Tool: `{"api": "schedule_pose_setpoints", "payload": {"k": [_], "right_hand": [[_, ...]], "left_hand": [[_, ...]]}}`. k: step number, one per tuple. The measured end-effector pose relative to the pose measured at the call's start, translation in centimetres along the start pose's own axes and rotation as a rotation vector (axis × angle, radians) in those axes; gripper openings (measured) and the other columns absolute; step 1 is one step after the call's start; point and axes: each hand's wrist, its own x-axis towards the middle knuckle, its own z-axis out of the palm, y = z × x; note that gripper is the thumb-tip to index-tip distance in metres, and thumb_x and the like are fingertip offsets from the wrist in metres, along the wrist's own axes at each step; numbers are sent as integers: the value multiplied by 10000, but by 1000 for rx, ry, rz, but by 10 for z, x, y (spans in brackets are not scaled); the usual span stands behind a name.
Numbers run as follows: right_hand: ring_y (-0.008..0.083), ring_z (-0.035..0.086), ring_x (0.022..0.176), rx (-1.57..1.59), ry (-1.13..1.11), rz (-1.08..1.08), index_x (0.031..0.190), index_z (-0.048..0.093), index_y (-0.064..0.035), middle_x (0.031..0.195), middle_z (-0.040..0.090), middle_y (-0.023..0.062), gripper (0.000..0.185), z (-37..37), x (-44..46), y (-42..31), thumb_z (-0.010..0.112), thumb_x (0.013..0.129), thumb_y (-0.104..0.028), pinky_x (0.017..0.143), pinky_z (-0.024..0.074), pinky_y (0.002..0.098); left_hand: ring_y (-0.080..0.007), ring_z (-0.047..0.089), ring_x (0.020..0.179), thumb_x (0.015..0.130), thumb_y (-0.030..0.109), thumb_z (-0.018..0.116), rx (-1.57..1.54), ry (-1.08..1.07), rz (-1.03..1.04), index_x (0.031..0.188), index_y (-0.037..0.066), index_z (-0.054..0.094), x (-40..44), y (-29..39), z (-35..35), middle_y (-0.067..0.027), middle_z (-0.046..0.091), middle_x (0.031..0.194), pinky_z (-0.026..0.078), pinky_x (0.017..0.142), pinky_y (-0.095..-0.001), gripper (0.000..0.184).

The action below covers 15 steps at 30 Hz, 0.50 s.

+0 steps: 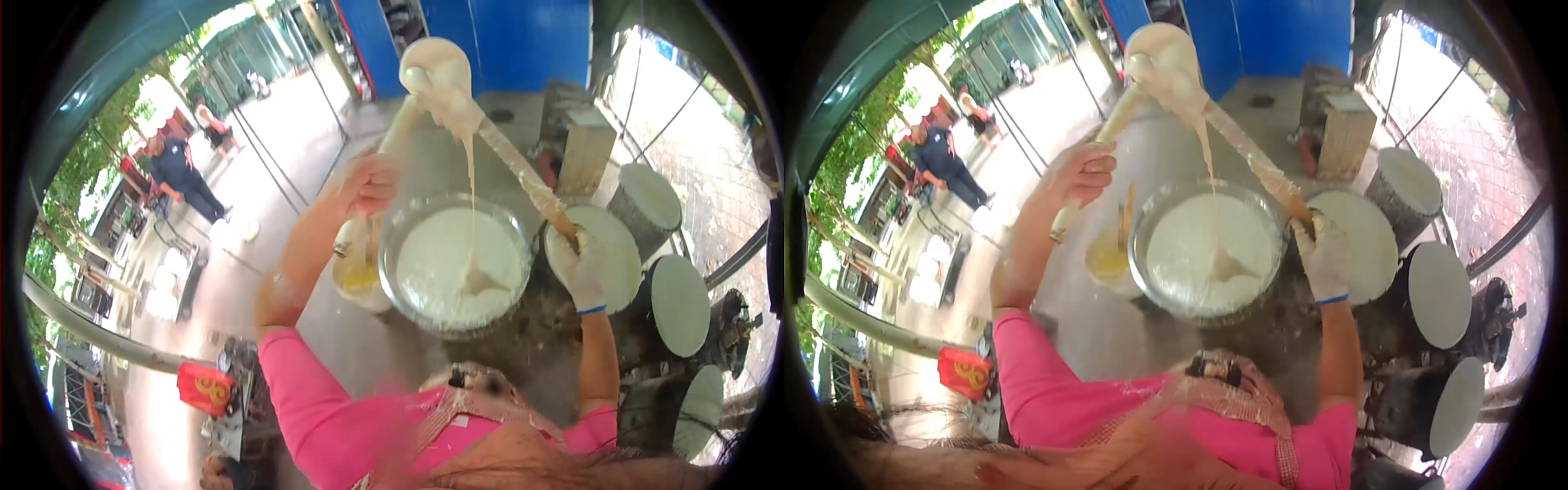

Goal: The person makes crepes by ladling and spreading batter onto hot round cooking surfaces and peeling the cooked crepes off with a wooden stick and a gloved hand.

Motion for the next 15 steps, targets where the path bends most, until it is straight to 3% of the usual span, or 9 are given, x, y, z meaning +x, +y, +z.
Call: {"api": "schedule_pose_setpoints", "payload": {"k": [4, 6, 7, 9, 10, 11, 13, 14, 15], "right_hand": [[333, 612, 782, 260, 170, 88, 1013, 634, -27, 870, 652, 177, 308, -22, 54, -21, 627, 841, -282, 698, 469, 416], [224, 595, 714, 500, 140, 198, 958, 644, -13, 760, 628, 127, 323, -18, 47, -37, 663, 812, -301, 636, 445, 362], [196, 585, 699, 497, 42, 283, 945, 647, -10, 741, 620, 115, 325, -9, 32, -35, 670, 806, -303, 620, 438, 349], [155, 567, 650, 567, -116, 374, 907, 657, -8, 694, 606, 96, 325, 55, -14, 10, 685, 789, -309, 582, 426, 327], [142, 558, 616, 636, -187, 396, 883, 665, -9, 666, 600, 87, 322, 94, -52, 47, 692, 779, -313, 560, 420, 319], [150, 557, 581, 562, -292, 498, 866, 672, -13, 643, 599, 84, 328, 85, -83, 49, 698, 769, -326, 543, 418, 327], [181, 569, 521, 391, -429, 646, 827, 688, -24, 582, 596, 84, 342, 54, -133, 53, 718, 737, -352, 510, 421, 338], [196, 598, 550, 285, -407, 559, 834, 689, -28, 609, 622, 95, 351, 42, -161, 72, 722, 730, -362, 518, 433, 330], [181, 599, 564, 266, -431, 659, 836, 687, -26, 624, 631, 96, 332, 14, -173, 73, 722, 736, -341, 530, 438, 321]], "left_hand": [[-33, 290, 360, 915, 120, 499, 250, 27, 362, 1304, 216, 364, -10, 58, 10, 53, 343, 573, 214, 269, -184, 422], [-44, 308, 355, 916, 122, 501, 294, 81, 421, 1323, 220, 346, 10, 46, 3, 56, 342, 561, 226, 271, -191, 447], [-56, 331, 364, 887, 108, 508, 254, -24, 343, 1389, 335, 229, 29, 29, -20, 63, 324, 527, 233, 288, -202, 617], [-59, 334, 361, 894, 117, 504, 219, 48, 26, 1337, 319, 324, 68, -32, -47, 67, 312, 515, 231, 284, -208, 520], [-63, 318, 357, 904, 134, 494, 7, -192, -89, 1136, 205, 481, 83, -76, -69, 72, 297, 509, 225, 280, -212, 243], [-60, 301, 362, 914, 148, 473, -110, -213, -345, 882, 148, 492, 85, -92, -61, 72, 288, 514, 218, 281, -214, 37], [-52, 272, 349, 904, 164, 499, -366, -4, -358, 839, 106, 476, 73, -129, -30, 63, 289, 512, 222, 267, -220, 90], [-49, 266, 347, 902, 162, 502, -354, 18, -412, 847, 100, 473, 70, -136, -14, 59, 291, 515, 222, 265, -220, 88], [-46, 261, 345, 900, 159, 504, -344, 39, -465, 855, 93, 470, 67, -143, 2, 56, 293, 518, 222, 263, -220, 87]]}}
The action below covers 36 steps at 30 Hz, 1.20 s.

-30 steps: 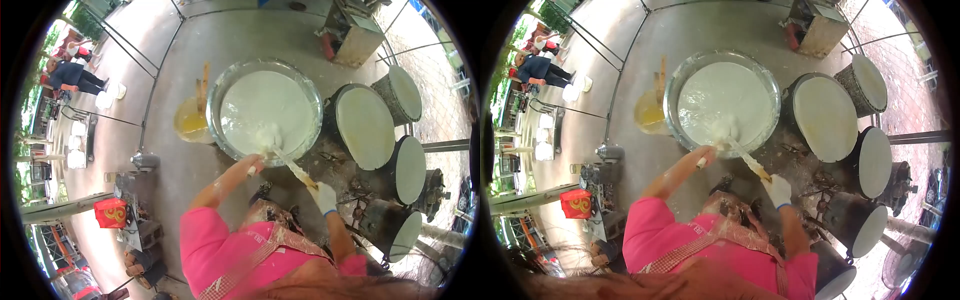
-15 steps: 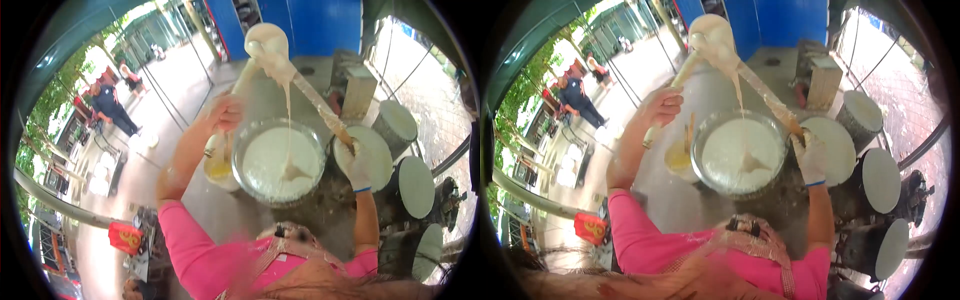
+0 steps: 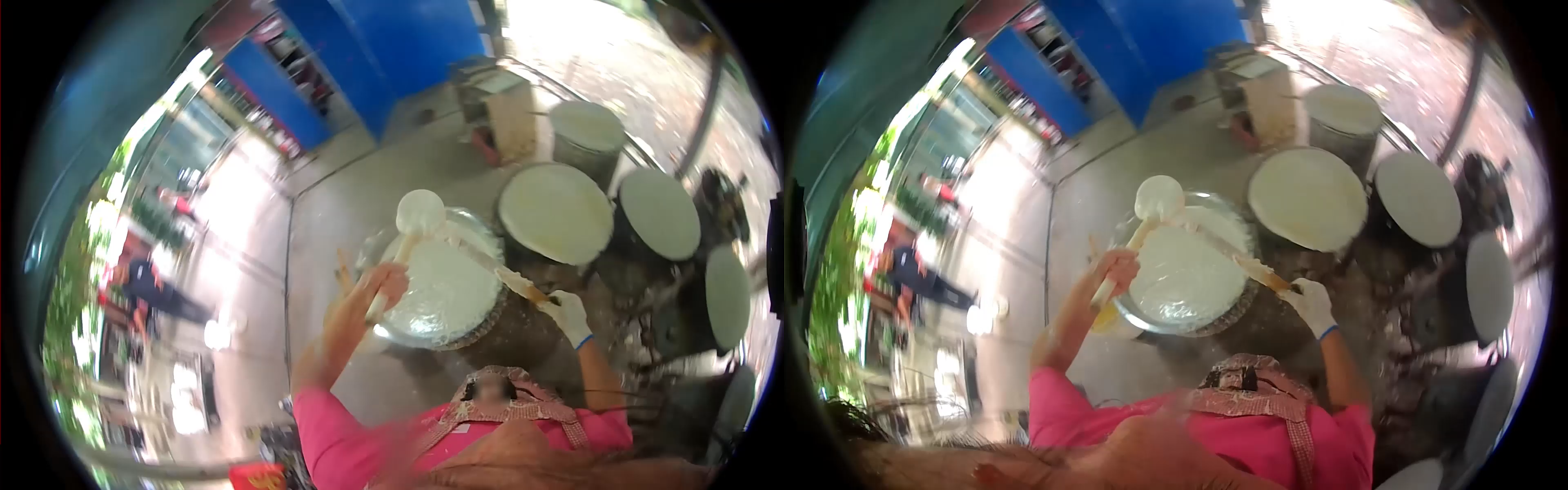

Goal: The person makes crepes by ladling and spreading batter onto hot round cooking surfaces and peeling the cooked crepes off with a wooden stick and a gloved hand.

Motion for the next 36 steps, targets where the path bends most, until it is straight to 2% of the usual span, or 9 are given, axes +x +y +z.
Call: {"api": "schedule_pose_setpoints", "payload": {"k": [6, 10, 14, 18, 22, 26, 29, 33, 36], "right_hand": [[55, 505, 523, 333, 344, 21, 872, 679, -46, 636, 598, 7, 184, -104, -98, 29, 684, 806, -218, 449, 372, 234], [107, 518, 516, 284, 429, 277, 859, 646, -46, 607, 548, 25, 239, -116, -187, 131, 675, 813, -279, 478, 420, 297], [323, 633, 722, 150, 511, 678, 884, 672, -83, 763, 646, 164, 397, -129, -349, 204, 634, 783, -464, 637, 475, 397], [357, 633, 774, -39, 830, 1044, 859, 670, -71, 781, 647, 188, 413, -129, -512, 228, 621, 789, -475, 662, 479, 433], [339, 644, 769, -201, 1138, 1517, 867, 660, -45, 766, 643, 202, 405, -169, -599, 217, 610, 812, -442, 661, 478, 423], [292, 653, 768, -2, 1826, 1173, 910, 647, -17, 785, 653, 182, 361, -227, -602, 220, 581, 855, -367, 669, 470, 394], [323, 642, 822, -338, 1850, 1024, 951, 646, -43, 855, 656, 178, 297, -270, -575, 240, 564, 872, -317, 687, 475, 418], [367, 616, 853, -165, 1563, 1419, 1007, 637, -57, 929, 645, 191, 242, -325, -533, 304, 556, 875, -244, 707, 479, 432], [353, 632, 762, -231, 1615, 1520, 931, 640, -24, 804, 657, 174, 206, -323, -543, 354, 577, 862, -208, 626, 482, 433]], "left_hand": [[-50, 305, 379, 907, 87, 449, 643, -438, 21, 1279, 420, 316, 40, -72, 122, 36, 324, 582, 211, 293, -203, 517], [-73, 322, 386, 949, 133, 412, 322, -530, -543, 902, 167, 428, 101, -183, 204, 17, 362, 579, 280, 290, -222, 60], [-80, 327, 401, 969, 155, 406, -45, -426, -1289, 654, 77, 384, 150, -344, 278, 11, 367, 557, 314, 351, -221, 326], [-89, 373, 411, 950, 81, 408, 51, -699, -1391, 1128, -95, 403, 144, -522, 368, -17, 394, 599, 362, 332, -206, 251], [-81, 348, 386, 949, 111, 434, 392, -799, -1534, 1148, -1, 457, 68, -642, 507, -15, 397, 601, 295, 289, -200, 229], [-41, 297, 375, 894, 106, 522, 999, -1306, -1259, 995, 128, 441, 44, -755, 623, 32, 335, 549, 236, 291, -190, 131], [-63, 301, 364, 863, 120, 541, 1272, -1534, -765, 1091, 176, 416, 7, -831, 663, 28, 339, 548, 252, 292, -227, 266], [-192, 483, 411, 843, 112, 515, 1406, -1631, -504, 1317, 211, 349, 35, -987, 669, -62, 476, 573, 406, 356, -350, 512], [-299, 605, 615, 815, 85, 521, 1425, -2009, 776, 1378, 223, 314, 94, -1058, 674, -146, 583, 724, 496, 540, -418, 615]]}}
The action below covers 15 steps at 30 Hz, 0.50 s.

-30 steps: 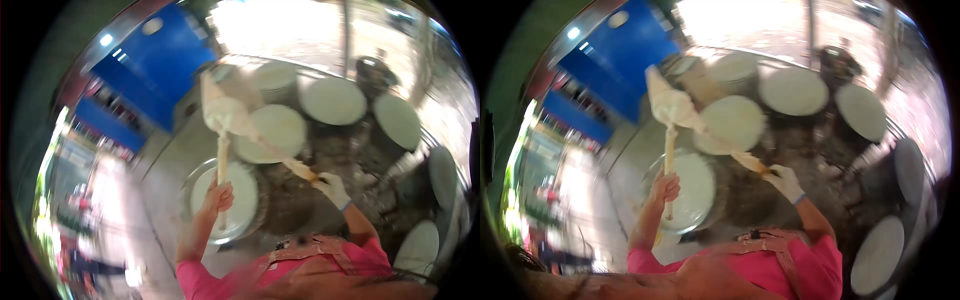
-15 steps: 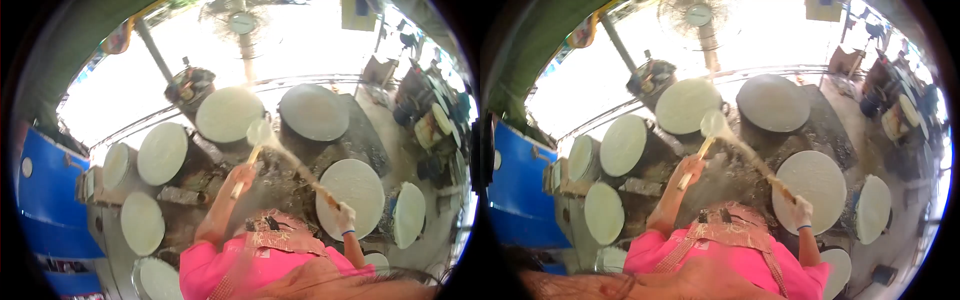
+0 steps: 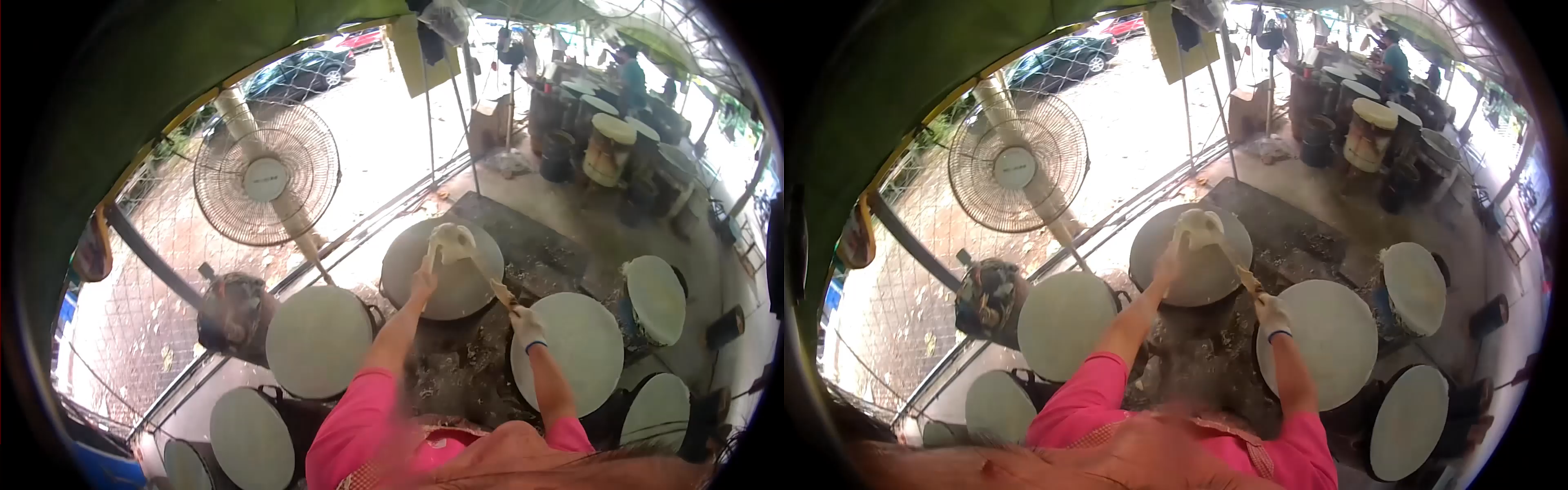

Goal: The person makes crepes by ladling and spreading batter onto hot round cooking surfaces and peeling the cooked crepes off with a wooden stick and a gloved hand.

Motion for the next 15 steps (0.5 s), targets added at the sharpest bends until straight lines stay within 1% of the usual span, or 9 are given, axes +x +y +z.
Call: {"api": "schedule_pose_setpoints", "payload": {"k": [1, 3, 4, 6, 7, 9, 11, 13, 15], "right_hand": [[318, 634, 755, 247, -62, 196, 924, 644, -18, 789, 658, 155, 191, -9, 0, -4, 585, 855, -186, 627, 482, 408], [249, 638, 743, 738, -194, 578, 908, 651, -5, 759, 660, 116, 161, -18, 1, -3, 600, 840, -141, 629, 482, 358], [173, 607, 712, 1121, 0, 436, 894, 661, 2, 738, 634, 53, 124, 11, -1, -3, 612, 818, -84, 609, 470, 316], [222, 631, 696, 973, 131, 249, 907, 664, -16, 725, 654, 81, 149, 80, 23, -20, 611, 828, -130, 619, 482, 344], [247, 643, 688, 906, 194, 160, 914, 666, -24, 718, 664, 96, 162, 98, 28, -26, 610, 833, -153, 624, 488, 358], [289, 651, 741, 270, 145, 99, 938, 670, -35, 791, 676, 131, 210, 79, 29, -33, 604, 839, -208, 656, 494, 384], [328, 621, 911, -80, -35, 202, 1003, 674, -69, 960, 648, 179, 295, 48, 39, -43, 588, 843, -302, 769, 486, 394], [333, 627, 904, 182, 67, 271, 1011, 682, -81, 955, 652, 185, 303, 57, 55, -31, 601, 830, -310, 763, 487, 391], [331, 638, 868, 1013, 127, 392, 1009, 685, -92, 914, 661, 176, 327, 112, 76, -55, 609, 816, -345, 736, 493, 391]], "left_hand": [[-327, 632, 682, 808, 78, 524, 209, 64, 88, 1388, 226, 314, 6, -7, -6, -169, 608, 777, 514, 596, -434, 634], [-360, 642, 813, 798, 73, 531, 374, 23, -5, 1374, 226, 348, -18, 25, -54, -200, 625, 890, 516, 692, -446, 624], [-348, 643, 811, 810, 87, 528, 397, 30, 10, 1354, 201, 370, -14, 23, -56, -189, 624, 908, 518, 687, -436, 578], [-324, 644, 805, 835, 115, 521, 448, 33, 39, 1315, 149, 414, -10, 19, -53, -168, 623, 945, 524, 677, -417, 493], [-300, 642, 786, 843, 121, 520, 548, 291, 254, 1284, 121, 431, 0, 12, -45, -153, 621, 925, 524, 663, -404, 450], [-252, 638, 749, 858, 133, 518, 739, 815, 711, 1222, 65, 465, 34, -15, -33, -123, 615, 885, 523, 634, -378, 374], [-194, 583, 680, 848, 118, 523, 393, 638, 597, 1286, 55, 419, 51, -10, -86, -107, 616, 856, 469, 564, -335, 454], [-137, 529, 612, 838, 102, 529, 42, 439, 475, 1350, 46, 373, 56, 29, -150, -91, 616, 828, 415, 494, -293, 538], [-79, 474, 544, 828, 87, 535, -314, 204, 301, 1413, 37, 328, 47, 49, -176, -74, 617, 799, 361, 424, -251, 623]]}}
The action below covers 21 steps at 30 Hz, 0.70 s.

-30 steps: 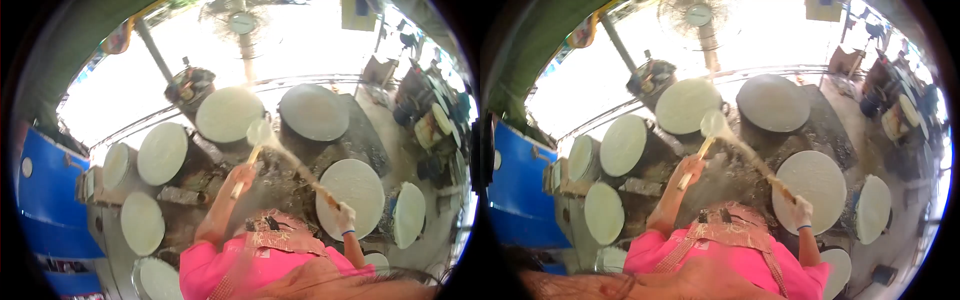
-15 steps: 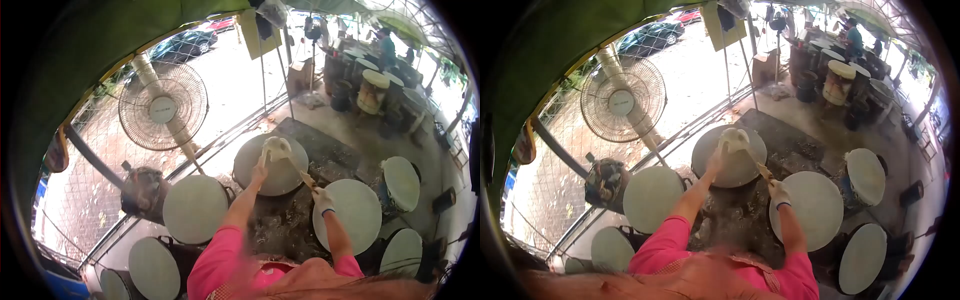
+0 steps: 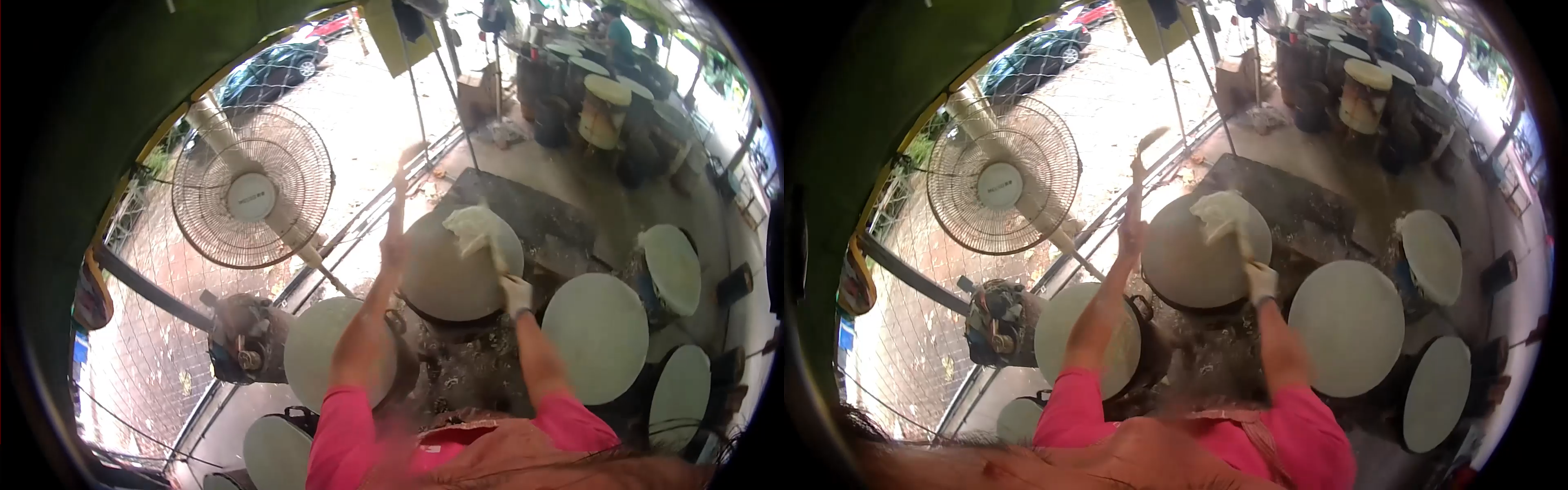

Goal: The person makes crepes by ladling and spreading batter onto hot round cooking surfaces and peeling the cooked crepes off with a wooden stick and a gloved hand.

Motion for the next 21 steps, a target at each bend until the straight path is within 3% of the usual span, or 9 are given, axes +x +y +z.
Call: {"api": "schedule_pose_setpoints", "payload": {"k": [4, 6, 8, 9, 11, 13, 14, 17, 21], "right_hand": [[317, 650, 829, -1064, 2, -375, 1038, 691, -131, 951, 650, 184, 325, 37, 31, -5, 618, 787, -325, 711, 510, 344], [312, 661, 761, -977, -130, -155, 1060, 692, -105, 911, 683, 175, 317, -15, 5, -77, 606, 790, -248, 706, 507, 333], [249, 656, 771, -317, -41, -19, 1035, 691, -47, 888, 696, 137, 311, -4, 10, -21, 623, 791, -228, 724, 502, 324], [218, 654, 777, -5, -1, 55, 1022, 691, -18, 876, 702, 118, 311, -3, -4, -13, 632, 792, -218, 733, 500, 320], [187, 632, 837, -75, -32, -76, 953, 698, 11, 847, 700, 118, 309, 55, -20, 20, 664, 761, -229, 777, 478, 294], [252, 634, 755, -553, -81, -247, 929, 698, -46, 814, 667, 182, 277, 52, -32, -36, 667, 748, -253, 752, 485, 296], [273, 629, 728, -728, -76, -367, 923, 694, -60, 807, 650, 197, 264, 38, -36, -47, 661, 748, -255, 739, 488, 301], [210, 638, 718, -285, -56, -194, 876, 700, -5, 795, 691, 139, 228, -26, -6, -13, 661, 758, -195, 707, 493, 319], [138, 584, 776, -3, -143, 83, 924, 697, 29, 837, 671, 59, 263, 36, -30, 20, 735, 740, -157, 725, 459, 286]], "left_hand": [[-129, 493, 522, 809, 42, 519, 98, -82, 140, 1412, 36, 340, -131, -103, -8, -94, 616, 983, 386, 412, -268, 629], [-185, 567, 682, 805, 22, 494, -296, -170, -320, 1415, 33, 331, -230, -137, -46, -128, 583, 1184, 455, 531, -297, 631], [-243, 582, 932, 801, 8, 469, -476, -202, -502, 1412, 27, 330, -271, -155, -67, -158, 530, 1273, 480, 742, -331, 627], [-264, 549, 1044, 798, 2, 456, -169, -241, -342, 1410, 22, 328, -282, -122, -77, -172, 508, 1295, 455, 841, -344, 626], [-293, 464, 1208, 792, -3, 436, 142, -336, -319, 1408, 12, 323, -282, -58, -90, -196, 462, 1336, 377, 988, -358, 627], [-311, 359, 1314, 784, 0, 424, 174, -445, -630, 1408, 2, 313, -253, 9, -98, -214, 415, 1375, 271, 1083, -361, 633], [-314, 355, 1316, 785, 7, 424, 216, -457, -630, 1408, -1, 310, -265, 19, -108, -215, 403, 1385, 273, 1082, -356, 634], [-317, 343, 1322, 786, 24, 425, 261, -408, -551, 1409, -5, 307, -254, 19, -111, -216, 376, 1408, 273, 1081, -345, 635], [-309, 347, 1318, 799, 57, 434, 140, -358, -539, 1407, -3, 311, -259, 16, -102, -212, 371, 1411, 267, 1080, -342, 624]]}}
